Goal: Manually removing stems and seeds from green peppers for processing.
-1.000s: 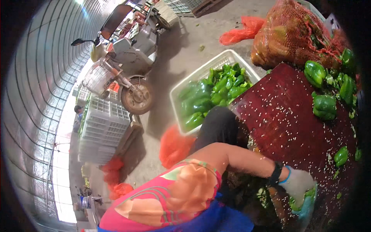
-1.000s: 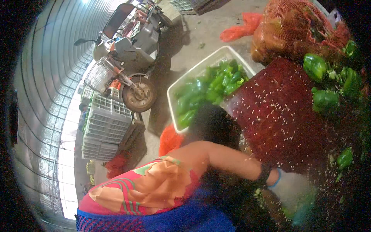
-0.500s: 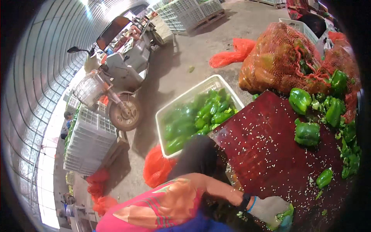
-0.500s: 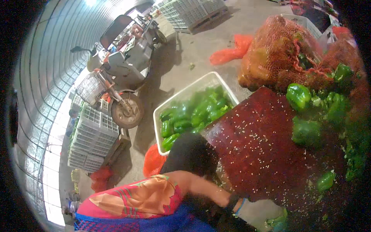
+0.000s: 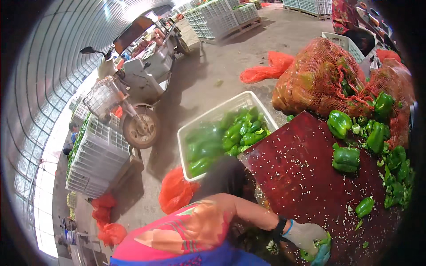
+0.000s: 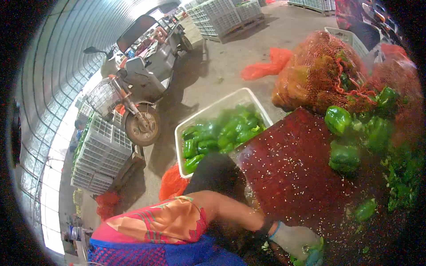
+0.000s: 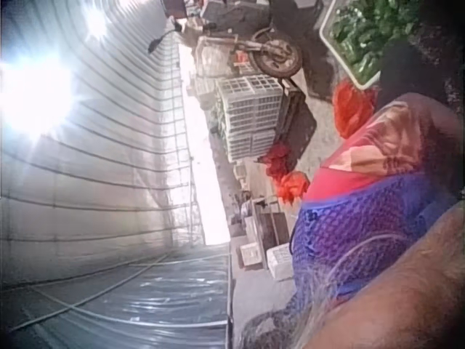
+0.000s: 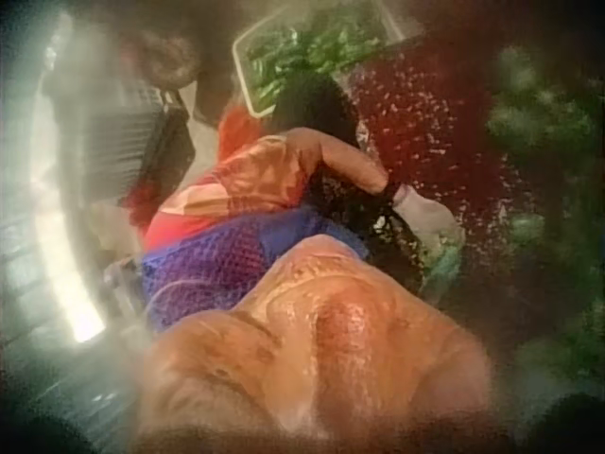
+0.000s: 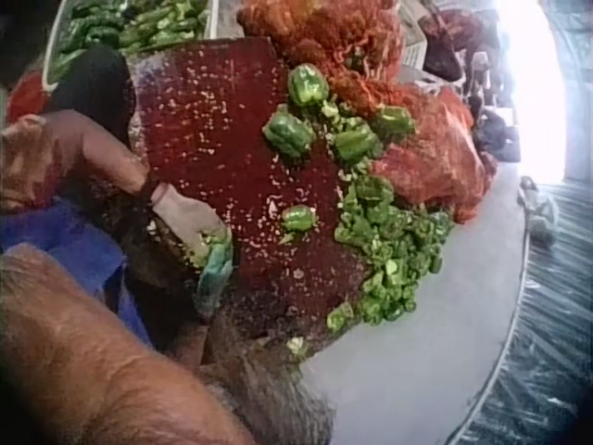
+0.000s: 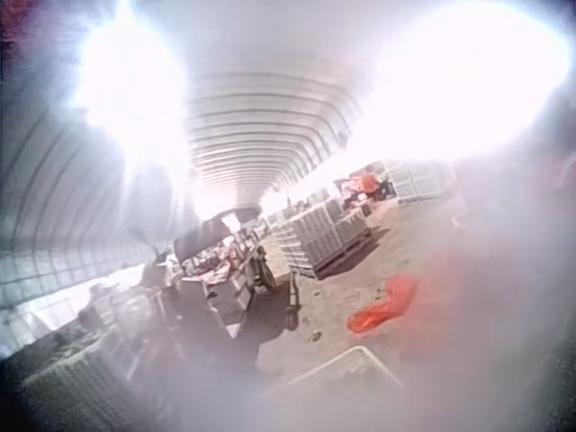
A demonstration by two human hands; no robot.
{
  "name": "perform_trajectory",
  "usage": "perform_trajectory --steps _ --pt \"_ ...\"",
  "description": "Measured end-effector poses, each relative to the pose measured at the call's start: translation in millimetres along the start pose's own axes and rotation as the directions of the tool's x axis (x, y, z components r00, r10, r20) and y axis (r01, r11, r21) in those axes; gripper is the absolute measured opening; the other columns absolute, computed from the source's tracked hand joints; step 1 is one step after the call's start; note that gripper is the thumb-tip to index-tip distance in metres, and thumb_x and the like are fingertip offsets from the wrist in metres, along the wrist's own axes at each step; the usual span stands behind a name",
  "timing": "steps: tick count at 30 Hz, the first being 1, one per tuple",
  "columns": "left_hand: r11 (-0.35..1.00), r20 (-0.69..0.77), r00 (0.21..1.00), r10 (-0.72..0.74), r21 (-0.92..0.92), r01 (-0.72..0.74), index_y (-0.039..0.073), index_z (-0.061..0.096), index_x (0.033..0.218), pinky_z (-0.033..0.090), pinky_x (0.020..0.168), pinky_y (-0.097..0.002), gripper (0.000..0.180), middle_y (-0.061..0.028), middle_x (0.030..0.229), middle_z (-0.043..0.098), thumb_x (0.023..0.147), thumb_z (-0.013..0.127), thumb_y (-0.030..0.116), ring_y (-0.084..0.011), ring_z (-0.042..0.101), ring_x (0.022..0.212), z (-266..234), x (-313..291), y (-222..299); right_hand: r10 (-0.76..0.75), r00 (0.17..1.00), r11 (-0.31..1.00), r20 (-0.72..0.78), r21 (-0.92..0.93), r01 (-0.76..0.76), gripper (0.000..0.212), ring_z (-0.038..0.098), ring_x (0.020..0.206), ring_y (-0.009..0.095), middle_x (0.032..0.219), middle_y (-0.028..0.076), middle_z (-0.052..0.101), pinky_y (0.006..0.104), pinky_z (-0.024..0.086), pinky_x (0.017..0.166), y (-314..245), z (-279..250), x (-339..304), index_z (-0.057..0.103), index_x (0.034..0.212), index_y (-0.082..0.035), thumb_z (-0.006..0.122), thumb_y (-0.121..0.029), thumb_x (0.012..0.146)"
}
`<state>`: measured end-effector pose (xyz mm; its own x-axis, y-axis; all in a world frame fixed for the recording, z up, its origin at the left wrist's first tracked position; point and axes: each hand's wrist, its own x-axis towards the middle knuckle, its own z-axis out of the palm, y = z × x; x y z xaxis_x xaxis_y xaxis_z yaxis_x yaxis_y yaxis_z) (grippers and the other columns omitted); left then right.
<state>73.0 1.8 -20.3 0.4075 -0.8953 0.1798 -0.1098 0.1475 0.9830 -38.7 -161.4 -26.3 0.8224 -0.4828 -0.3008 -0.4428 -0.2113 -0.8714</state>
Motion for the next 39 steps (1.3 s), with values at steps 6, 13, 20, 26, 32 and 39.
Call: perform_trajectory --steps 6,13,20,26,32,39 --pt "0.997 0.177 0.984 -0.032 -0.059 0.043 0.006 0.07 0.08 0.052 0.071 -0.0331 0.017 -0.0061 0.085 0.071 0.066 0.064 0.015 -0.022 0.067 0.08 -10.0 -5.9 34.6 0.001 1.0 1.0 0.018 -0.019 -0.001 0.053 0.055 0.114 0.028 0.14 0.012 0.044 0.0377 0.052 0.085 2.7 -5.7 1.5 0.026 0.148 -0.016 0.04 -0.041 0.103" --pt "0.947 0.05 0.97 -0.239 -0.208 0.244 0.003 0.064 0.093 0.053 0.067 -0.0347 0.03 -0.0092 0.078 0.066 0.068 0.067 0.02 -0.0162 0.064 0.076 24.1 18.0 -0.2 -0.009 0.998 0.999 0.065 -0.045 0.012 0.056 0.055 0.116 0.029 0.143 0.012 0.043 0.0382 0.053 0.085 3.6 -10.2 -1.4 0.023 0.151 -0.017 0.04 -0.041 0.104" --pt "0.988 -0.002 0.988 -0.153 -0.031 0.153 0.004 0.061 0.092 0.052 0.067 -0.0391 0.033 -0.0129 0.08 0.066 0.07 0.067 0.028 -0.0225 0.065 0.075 36.9 28.5 -16.5 0.025 0.991 0.994 0.133 -0.106 -0.011 0.058 0.055 0.117 0.03 0.146 0.013 0.041 0.0386 0.054 0.084 18.3 -28.2 -13.8 0.019 0.154 -0.019 0.039 -0.041 0.104" --pt "0.902 0.103 0.969 -0.226 0.398 0.168 0.007 0.062 0.092 0.052 0.065 -0.0449 0.039 -0.0166 0.08 0.066 0.07 0.071 0.037 -0.0378 0.065 0.077 42.4 29.9 -8.5 0.044 0.976 0.976 0.213 -0.217 0.003 0.06 0.055 0.118 0.031 0.148 0.013 0.04 0.039 0.055 0.084 8.0 -42.3 -27.1 0.017 0.156 -0.02 0.039 -0.041 0.104" --pt "0.887 -0.058 0.99 -0.128 0.439 0.14 0.007 0.062 0.088 0.05 0.059 -0.046 0.035 -0.0175 0.077 0.065 0.067 0.074 0.032 -0.0377 0.064 0.071 59.4 18.6 -6.3 -0.024 0.987 0.983 0.159 -0.177 0.052 0.046 0.049 0.113 0.025 0.126 0.01 0.049 0.0371 0.041 0.096 -2.4 -31.1 -21.3 0.042 0.129 -0.005 0.04 -0.043 0.103" --pt "0.891 0.043 0.998 -0.037 0.454 0.014 -0.001 0.055 0.099 0.049 0.057 -0.0451 0.037 -0.0217 0.076 0.061 0.076 0.068 0.025 -0.0373 0.063 0.067 59.5 13.7 -33.7 0.068 0.967 0.927 -0.245 0.373 0.029 0.06 0.056 0.069 0.017 0.073 0.003 0.063 0.0336 0.046 0.069 14.0 7.9 -2.2 0.067 0.077 0.001 0.044 -0.048 0.101"
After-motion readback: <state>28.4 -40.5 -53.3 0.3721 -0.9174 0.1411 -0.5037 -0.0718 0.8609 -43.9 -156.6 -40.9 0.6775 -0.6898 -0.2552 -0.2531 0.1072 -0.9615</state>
